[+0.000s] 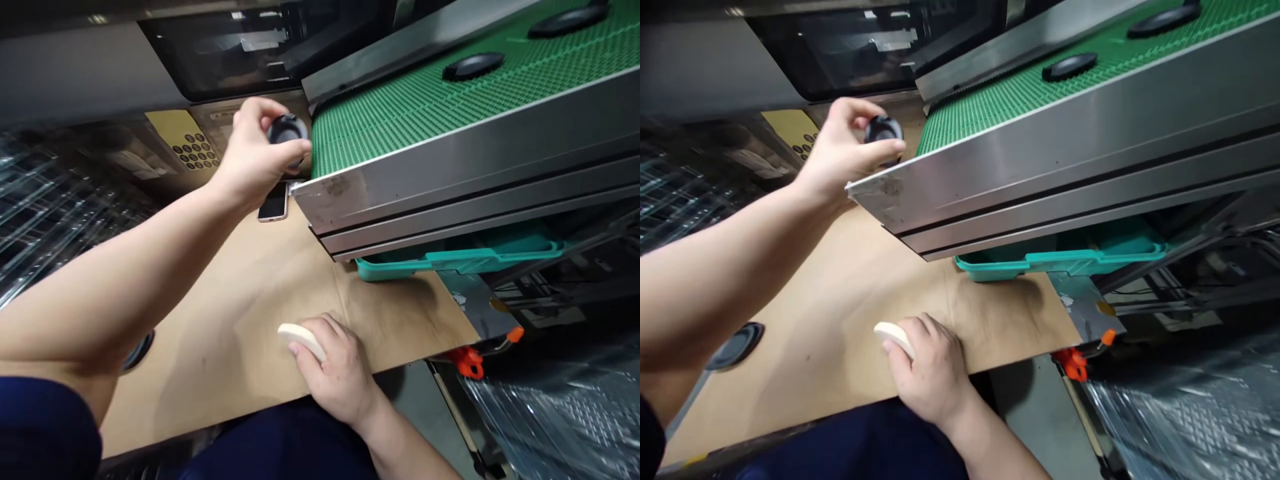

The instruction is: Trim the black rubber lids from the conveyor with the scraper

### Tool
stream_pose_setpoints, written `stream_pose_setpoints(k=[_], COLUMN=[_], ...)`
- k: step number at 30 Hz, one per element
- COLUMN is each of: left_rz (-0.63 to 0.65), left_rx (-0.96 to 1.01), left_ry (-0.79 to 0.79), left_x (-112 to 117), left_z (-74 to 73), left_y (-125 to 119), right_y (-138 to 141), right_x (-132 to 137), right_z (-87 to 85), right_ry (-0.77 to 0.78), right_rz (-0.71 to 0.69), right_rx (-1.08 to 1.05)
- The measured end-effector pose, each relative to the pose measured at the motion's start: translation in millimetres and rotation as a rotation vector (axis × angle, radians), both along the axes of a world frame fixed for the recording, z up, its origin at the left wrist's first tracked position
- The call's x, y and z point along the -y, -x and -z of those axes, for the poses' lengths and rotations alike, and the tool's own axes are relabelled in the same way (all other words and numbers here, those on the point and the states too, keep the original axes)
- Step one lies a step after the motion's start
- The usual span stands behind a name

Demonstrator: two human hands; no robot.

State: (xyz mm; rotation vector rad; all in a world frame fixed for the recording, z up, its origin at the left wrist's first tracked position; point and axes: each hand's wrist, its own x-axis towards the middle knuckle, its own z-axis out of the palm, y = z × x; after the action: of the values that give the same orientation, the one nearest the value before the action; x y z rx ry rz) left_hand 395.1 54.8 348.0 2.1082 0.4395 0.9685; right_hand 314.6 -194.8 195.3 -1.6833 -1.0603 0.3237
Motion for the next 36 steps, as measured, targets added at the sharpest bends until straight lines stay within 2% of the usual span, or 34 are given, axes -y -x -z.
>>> stream_pose_setpoints(k=[3,5,8,10,12,16,19,22,25,27,32,36], left_rz=[0.155,0.18,0.209,0.16,0.142,0.295,0.416,0.51,0.549,0.557,0.599,0.692], left_rx=[-0.124,-0.2,-0.246,-0.195,-0.101,0.148,0.236,0.284,0.337,0.346,0.385,0.367], left_ry=[0.277,0.423,0.867,1.086,1.228,1.449,1.617,1.709,1.711,1.705,1.717,1.658], left_x=[-0.4,5.2,25.6,45.6,66.1,92.7,97.8,98.1,98.2,98.5,101.1,102.6], left_z=[27.5,48.7,78.4,94.2,106.2,123.3,135.2,144.9,149.1,149.9,152.6,156.7], left_y=[65.7,111.8,173.9,204.2,223.4,237.5,240.1,242.2,244.4,245.9,248.6,249.9], right_y=[0.6,1.0,1.2,1.0,0.9,2.3,4.6,9.2,19.9,31.3,61.9,67.9], right_x=[-1.1,-1.8,-2.2,-2.0,-1.8,-2.2,-1.3,2.5,5.5,3.9,-14.4,-26.6], right_z=[2.1,4.6,8.7,10.4,10.9,10.8,12.1,11.2,2.2,-7.5,-23.2,-23.3], right_ry=[-0.006,-0.013,-0.016,-0.011,-0.01,0.011,0.036,0.017,-0.039,-0.05,0.063,0.051], right_rz=[0.017,0.03,0.035,0.041,0.063,0.126,0.175,0.209,0.211,0.14,-0.141,-0.126], right_rx=[0.016,0.024,0.035,0.049,0.077,0.164,0.203,0.188,0.136,0.154,0.516,0.718])
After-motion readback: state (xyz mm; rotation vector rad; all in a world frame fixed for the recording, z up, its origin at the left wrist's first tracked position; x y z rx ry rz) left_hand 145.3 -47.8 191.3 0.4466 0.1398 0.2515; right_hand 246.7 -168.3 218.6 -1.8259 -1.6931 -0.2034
